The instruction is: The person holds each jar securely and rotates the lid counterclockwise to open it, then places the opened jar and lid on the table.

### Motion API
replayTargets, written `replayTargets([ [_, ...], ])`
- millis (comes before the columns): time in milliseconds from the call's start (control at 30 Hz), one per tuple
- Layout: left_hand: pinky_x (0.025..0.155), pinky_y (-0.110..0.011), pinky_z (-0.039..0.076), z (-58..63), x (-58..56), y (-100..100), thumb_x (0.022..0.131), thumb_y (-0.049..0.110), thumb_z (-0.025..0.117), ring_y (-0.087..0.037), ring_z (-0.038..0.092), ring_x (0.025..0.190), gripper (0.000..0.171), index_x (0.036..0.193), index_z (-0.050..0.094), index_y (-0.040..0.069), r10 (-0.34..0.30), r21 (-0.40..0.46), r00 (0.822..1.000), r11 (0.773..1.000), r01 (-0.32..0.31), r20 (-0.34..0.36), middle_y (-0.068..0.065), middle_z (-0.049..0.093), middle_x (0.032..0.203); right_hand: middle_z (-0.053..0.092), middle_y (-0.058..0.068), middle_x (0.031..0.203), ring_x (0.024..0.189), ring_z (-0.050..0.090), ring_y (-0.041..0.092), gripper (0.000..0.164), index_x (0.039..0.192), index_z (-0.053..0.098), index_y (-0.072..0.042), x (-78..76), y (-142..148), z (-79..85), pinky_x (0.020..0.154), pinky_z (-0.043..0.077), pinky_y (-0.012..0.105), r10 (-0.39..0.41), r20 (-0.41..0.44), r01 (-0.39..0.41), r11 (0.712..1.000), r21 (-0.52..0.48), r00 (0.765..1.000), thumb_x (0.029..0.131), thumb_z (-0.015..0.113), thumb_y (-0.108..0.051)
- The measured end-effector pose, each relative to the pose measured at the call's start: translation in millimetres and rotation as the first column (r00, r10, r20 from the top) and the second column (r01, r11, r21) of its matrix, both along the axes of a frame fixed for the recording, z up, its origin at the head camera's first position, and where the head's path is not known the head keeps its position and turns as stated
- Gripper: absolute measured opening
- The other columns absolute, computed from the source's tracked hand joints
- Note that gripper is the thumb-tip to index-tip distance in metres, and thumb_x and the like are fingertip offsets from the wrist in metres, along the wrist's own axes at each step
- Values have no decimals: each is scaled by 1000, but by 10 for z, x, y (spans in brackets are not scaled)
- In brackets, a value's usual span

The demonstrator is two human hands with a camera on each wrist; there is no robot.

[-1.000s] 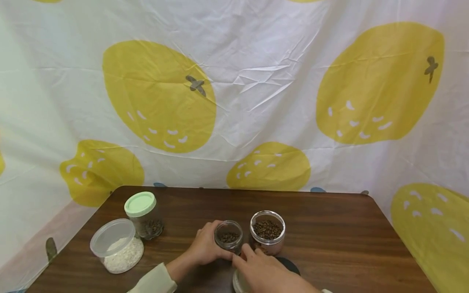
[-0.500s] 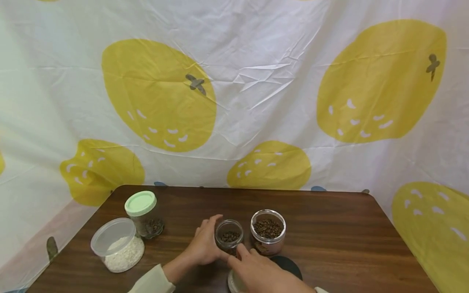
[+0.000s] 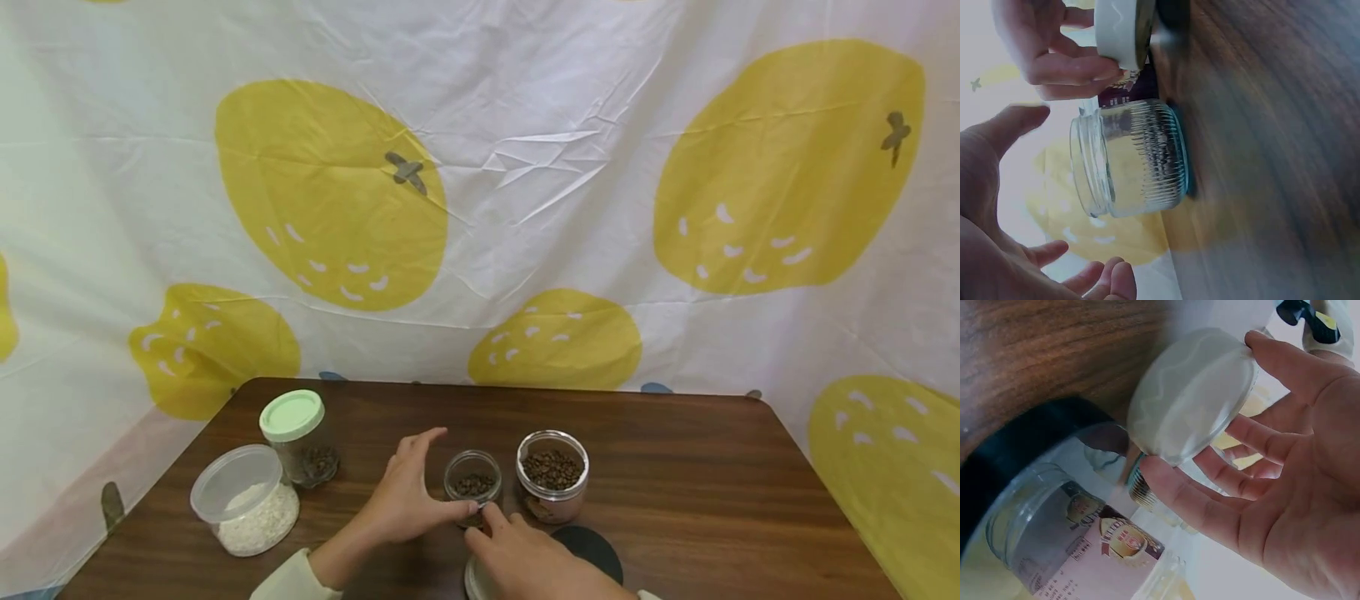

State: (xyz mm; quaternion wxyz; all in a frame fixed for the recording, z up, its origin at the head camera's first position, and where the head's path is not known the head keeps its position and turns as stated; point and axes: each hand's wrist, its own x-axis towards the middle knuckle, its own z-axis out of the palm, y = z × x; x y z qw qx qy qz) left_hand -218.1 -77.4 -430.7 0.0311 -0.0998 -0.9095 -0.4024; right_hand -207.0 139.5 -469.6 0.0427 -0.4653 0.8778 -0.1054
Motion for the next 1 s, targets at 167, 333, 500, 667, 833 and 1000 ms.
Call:
replayTargets([
  [167,95,-61,48,-16,6,-27,82,44,82,-44,49,126,85,148,42,9,32,8,999,999,-32,9,-22,45,144,49,-3,105,81,47,10,41,119,61,-21,82,-91,53,60,45,25,-59,59,54,996,72,997,89,73,-46],
  [333,93,-59,49,-7,-4,-50,87,43,77,-42,53,122,75,144,45,8,29,12,1000,1000,-29,6,-23,49,139,49,-6,102,77,43,6,44,119,62,-23,44,-74,-90,58,40,22,-65,53,62,996,63,996,89,70,-53],
  [500,82,-51,51,0,-5,-64,89,41,75,-36,58,110,68,141,47,8,24,12,1000,1000,-24,8,-22,51,137,51,-5,103,77,47,7,50,121,61,-24,-42,-21,-250,56,41,23,-27,-3,27,999,30,1000,87,69,-59],
  [667,78,-47,53,-13,8,-86,89,37,75,-36,61,107,62,138,51,8,28,18,1000,999,-28,11,-21,55,132,54,-3,103,79,50,9,57,120,61,-22,42,-22,-56,57,44,26,-43,-64,45,998,44,997,82,71,-63],
  [833,78,-45,53,-54,6,-142,89,35,75,-34,63,105,56,133,55,8,36,10,999,999,-36,-7,-19,58,126,53,-5,103,76,48,8,61,120,60,-23,-52,29,-203,56,43,27,-23,-133,30,998,46,991,84,61,-72],
  [1000,78,-44,51,-121,-8,-243,88,29,76,-32,63,100,50,129,58,7,78,-21,995,997,-80,-66,-18,61,121,53,-6,108,79,49,8,57,126,59,-25,-36,82,-129,60,43,26,-37,-89,40,999,35,995,91,55,-69],
])
